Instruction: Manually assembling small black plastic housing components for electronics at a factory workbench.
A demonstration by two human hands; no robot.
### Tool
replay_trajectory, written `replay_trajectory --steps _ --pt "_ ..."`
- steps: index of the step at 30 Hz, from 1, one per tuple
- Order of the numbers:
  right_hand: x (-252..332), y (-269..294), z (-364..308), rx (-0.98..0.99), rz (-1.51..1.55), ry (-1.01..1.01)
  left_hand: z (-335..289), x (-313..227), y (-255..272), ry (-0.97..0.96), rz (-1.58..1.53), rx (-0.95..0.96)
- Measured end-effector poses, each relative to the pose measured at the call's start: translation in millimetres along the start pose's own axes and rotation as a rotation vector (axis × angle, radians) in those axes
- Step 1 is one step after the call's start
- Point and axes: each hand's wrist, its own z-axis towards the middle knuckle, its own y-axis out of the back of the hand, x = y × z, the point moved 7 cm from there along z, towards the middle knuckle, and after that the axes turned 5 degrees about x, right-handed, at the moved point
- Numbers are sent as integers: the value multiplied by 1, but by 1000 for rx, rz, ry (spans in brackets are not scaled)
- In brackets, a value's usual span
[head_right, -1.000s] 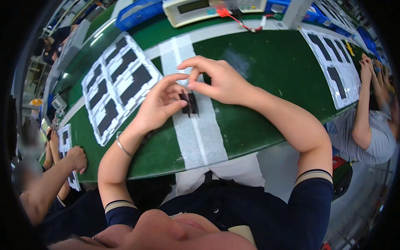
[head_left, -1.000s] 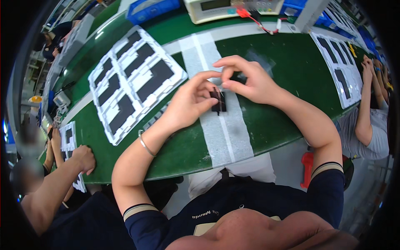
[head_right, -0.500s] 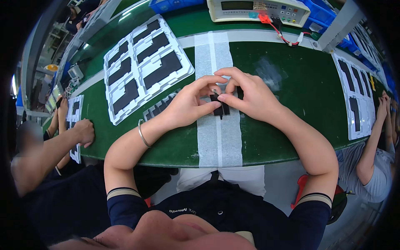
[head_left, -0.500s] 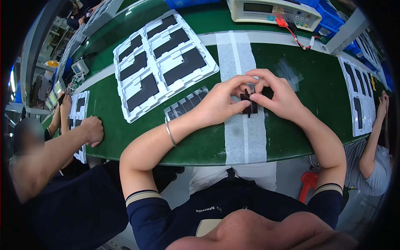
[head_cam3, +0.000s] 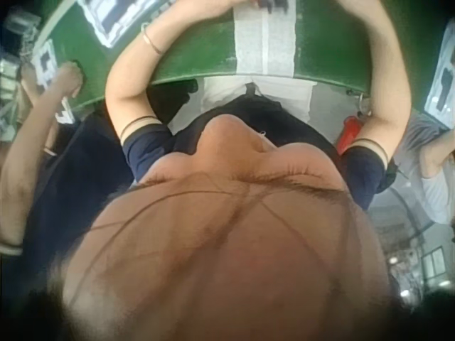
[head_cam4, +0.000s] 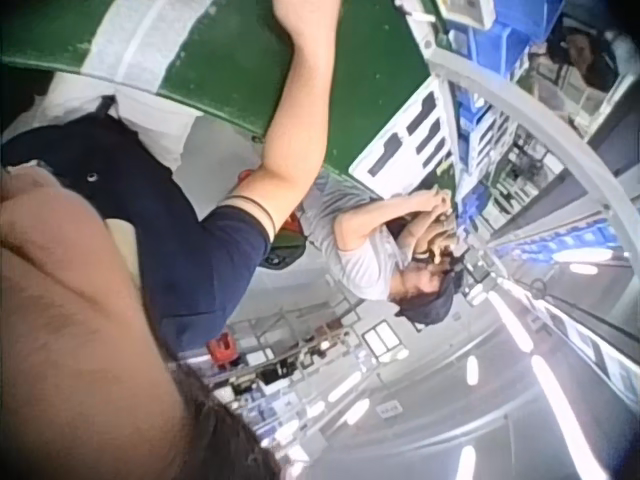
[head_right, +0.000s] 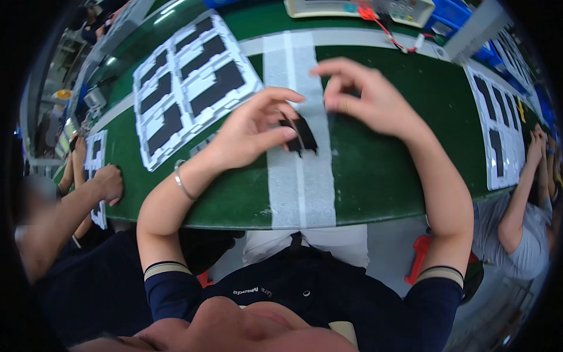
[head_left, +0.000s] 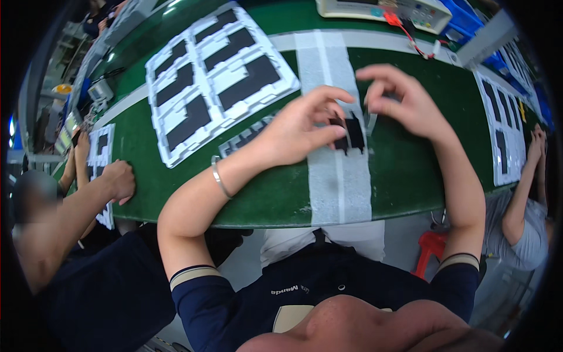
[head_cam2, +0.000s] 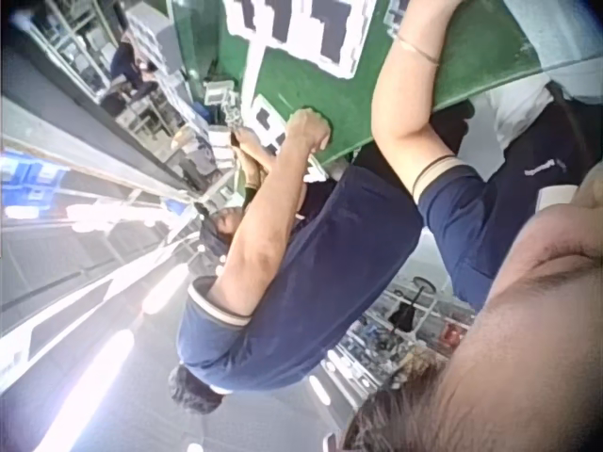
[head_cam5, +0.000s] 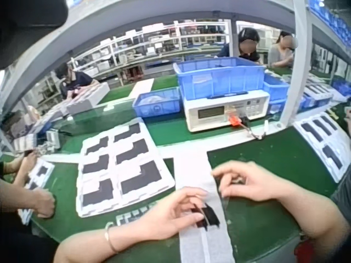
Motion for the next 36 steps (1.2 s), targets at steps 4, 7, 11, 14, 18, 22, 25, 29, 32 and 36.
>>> replay_trajectory --steps 4,7,11,14,18,22,25,29,32,36 --pt "29 42 -7 -180 59 312 -7 0 15 94 402 -59" --pt "5 50 -6 -214 -620 88 -4 -11 8 48 858 -38" --pt "-8 45 -1 -349 -1088 165 -8 -36 9 -251 1319 -162" --pt "17 37 -10 -442 -964 275 -23 -64 53 -198 1407 -281" --pt "28 4 -9 -220 -945 334 -93 -85 174 46 1584 -645" --pt "16 -19 0 -49 -814 280 -149 -61 252 432 1463 -787" --pt "13 -18 0 -10 -806 270 -152 -53 268 532 1400 -746" --pt "11 -19 -1 -19 -796 278 -150 -48 264 548 1335 -706" --pt "17 -18 3 -3 -840 316 -148 -48 266 523 1319 -750" --pt "15 -23 2 16 -821 306 -152 -43 262 492 1354 -750"
